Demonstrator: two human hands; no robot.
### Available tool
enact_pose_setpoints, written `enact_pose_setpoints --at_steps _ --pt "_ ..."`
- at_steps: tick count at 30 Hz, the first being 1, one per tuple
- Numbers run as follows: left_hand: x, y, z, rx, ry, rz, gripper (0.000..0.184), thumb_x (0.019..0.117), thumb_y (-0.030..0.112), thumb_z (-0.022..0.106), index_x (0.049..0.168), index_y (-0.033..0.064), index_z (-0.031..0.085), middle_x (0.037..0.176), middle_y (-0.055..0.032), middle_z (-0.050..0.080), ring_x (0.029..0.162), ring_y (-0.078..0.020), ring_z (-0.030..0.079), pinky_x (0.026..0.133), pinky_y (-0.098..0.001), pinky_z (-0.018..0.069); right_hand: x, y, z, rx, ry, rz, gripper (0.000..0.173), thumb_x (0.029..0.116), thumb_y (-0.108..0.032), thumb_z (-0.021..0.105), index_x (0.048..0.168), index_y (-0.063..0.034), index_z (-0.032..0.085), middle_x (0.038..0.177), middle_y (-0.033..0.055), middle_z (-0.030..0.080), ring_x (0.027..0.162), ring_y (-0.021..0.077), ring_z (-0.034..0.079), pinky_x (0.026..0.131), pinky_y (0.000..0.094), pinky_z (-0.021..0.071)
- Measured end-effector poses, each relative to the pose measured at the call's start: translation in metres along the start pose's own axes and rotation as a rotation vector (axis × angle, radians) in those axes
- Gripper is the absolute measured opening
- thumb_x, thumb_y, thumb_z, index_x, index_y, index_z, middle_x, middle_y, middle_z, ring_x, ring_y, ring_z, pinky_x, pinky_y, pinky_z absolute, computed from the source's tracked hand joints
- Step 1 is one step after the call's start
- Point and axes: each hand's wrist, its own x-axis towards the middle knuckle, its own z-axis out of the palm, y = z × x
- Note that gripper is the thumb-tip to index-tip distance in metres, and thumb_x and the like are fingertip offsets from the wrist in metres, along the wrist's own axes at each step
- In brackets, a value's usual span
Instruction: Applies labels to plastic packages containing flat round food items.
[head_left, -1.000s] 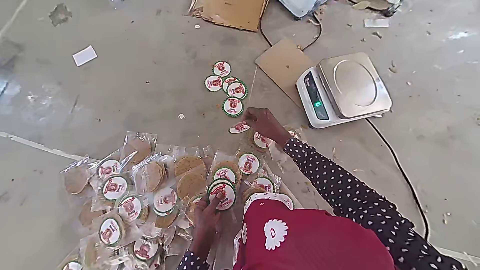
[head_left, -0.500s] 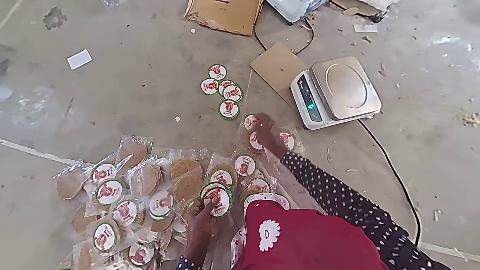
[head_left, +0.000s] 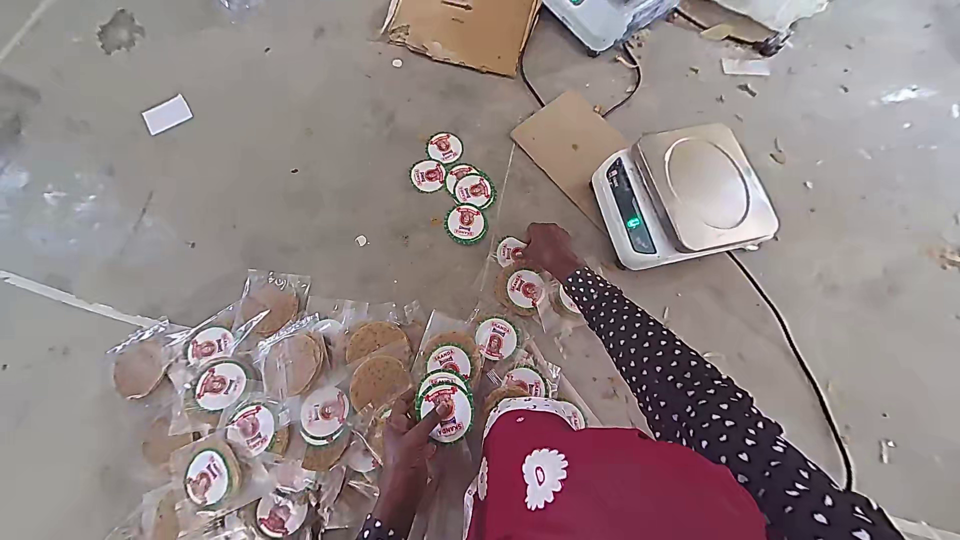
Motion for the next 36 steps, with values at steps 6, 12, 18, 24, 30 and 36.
enact_pose_setpoints --at_steps 6,12,18,24,30,36 --pt "-0.002 0.009 0.006 -0.055 0.001 -0.03 0.039 0.0871 -0.012 0.067 0.124 -0.0099 0.057 0.1 -0.019 0.072 0.085 -0.0234 0.073 0.075 -0.0367 0.0631 0.002 0.01 -0.005 0.121 0.01 -0.093 0.028 0.0919 -0.023 0.072 0.101 0.0039 0.068 0.099 0.0265 0.068 0.099 0.0456 0.066 0.081 0.066 0.0503" --pt "0.016 0.044 0.014 -0.097 -0.069 0.107 0.021 0.095 -0.007 0.06 0.115 -0.0082 0.063 0.1 -0.013 0.073 0.09 -0.0177 0.071 0.085 -0.0335 0.0599 -0.045 -0.041 -0.003 0.779 0.202 -0.323 0.048 0.0854 -0.004 0.079 0.127 0.0049 0.056 0.093 0.0168 0.073 0.078 0.0247 0.072 0.076 0.0436 0.0607" --pt "0.065 0.077 0.039 -0.248 -0.126 0.167 0.017 0.0939 -0.008 0.062 0.11 -0.0088 0.064 0.097 -0.0159 0.073 0.087 -0.0212 0.073 0.082 -0.037 0.0619 -0.084 -0.109 0.006 0.978 -0.312 -0.527 0.038 0.0918 0.001 0.071 0.127 0.0006 0.056 0.087 0.0097 0.071 0.072 0.0126 0.067 0.07 0.0299 0.0567" --pt "0.143 0.107 0.042 0.245 0.03 0.169 0.066 0.0817 -0.01 0.076 0.139 -0.0036 0.044 0.113 -0.0228 0.064 0.092 -0.0242 0.069 0.079 -0.0376 0.0598 0.056 -0.074 -0.032 0.384 0.148 -0.359 0.066 0.0867 -0.019 0.082 0.141 0.0029 0.051 0.124 0.0262 0.066 0.111 0.0427 0.066 0.096 0.0599 0.0529" --pt "0.215 0.133 0.038 1.178 -0.229 0.153 0.036 0.0921 0.013 0.072 0.122 -0.0052 0.064 0.123 -0.0263 0.064 0.118 -0.0376 0.061 0.104 -0.0531 0.0461 0.146 -0.092 -0.059 0.063 0.088 -0.287 0.099 0.0809 -0.049 0.084 0.156 -0.0036 0.039 0.148 0.0297 0.048 0.138 0.0522 0.044 0.104 0.0736 0.0385" --pt "0.21 0.135 0.046 1.236 -0.284 0.093 0.038 0.0975 0.013 0.064 0.129 -0.0073 0.059 0.131 -0.0289 0.058 0.129 -0.0398 0.054 0.11 -0.0507 0.0419 0.197 -0.129 -0.037 0.179 0.181 -0.058 0.111 0.0755 -0.073 0.075 0.162 -0.019 0.031 0.157 0.0229 0.043 0.144 0.0499 0.036 0.107 0.0763 0.0323"
